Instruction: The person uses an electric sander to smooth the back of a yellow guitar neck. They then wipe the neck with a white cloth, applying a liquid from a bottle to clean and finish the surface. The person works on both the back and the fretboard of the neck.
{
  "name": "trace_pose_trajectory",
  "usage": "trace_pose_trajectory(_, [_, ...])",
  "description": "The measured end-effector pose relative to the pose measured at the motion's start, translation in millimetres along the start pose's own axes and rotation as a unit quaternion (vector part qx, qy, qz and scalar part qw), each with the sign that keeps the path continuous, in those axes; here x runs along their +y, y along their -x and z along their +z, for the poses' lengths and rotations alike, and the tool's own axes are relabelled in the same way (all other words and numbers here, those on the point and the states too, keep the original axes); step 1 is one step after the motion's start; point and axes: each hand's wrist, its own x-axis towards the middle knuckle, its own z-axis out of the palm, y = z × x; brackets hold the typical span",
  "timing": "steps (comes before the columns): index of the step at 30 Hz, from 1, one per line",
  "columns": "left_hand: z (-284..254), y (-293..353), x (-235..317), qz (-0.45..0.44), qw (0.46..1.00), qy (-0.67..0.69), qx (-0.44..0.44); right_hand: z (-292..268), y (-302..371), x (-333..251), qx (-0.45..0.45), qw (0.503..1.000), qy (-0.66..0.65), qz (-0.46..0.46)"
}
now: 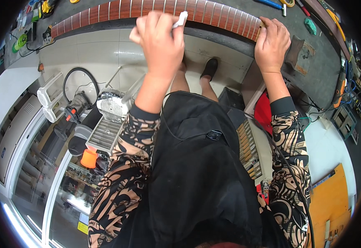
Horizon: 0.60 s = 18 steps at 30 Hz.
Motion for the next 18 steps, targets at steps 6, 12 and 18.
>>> trace_pose_trajectory(6, [22.1, -71.9, 13.9, 0.03, 0.999, -0.035, 0.025, 4.2, -4.0, 0.0, 0.011, 1.0, -0.005, -0.011])
trace_pose_trajectory(12, [4.8, -42.2, 18.9, 0.004, 1.0, 0.003, -0.006, 0.1, 0.2, 2.2, 0.004, 1.0, 0.004, -0.001])
trace_pose_trajectory(18, [16.9, -61.9, 16.3, 0.007, 1.0, 0.0, 0.022, 3.9, -1.8, 3.6, 0.007, 1.0, 0.005, -0.007])
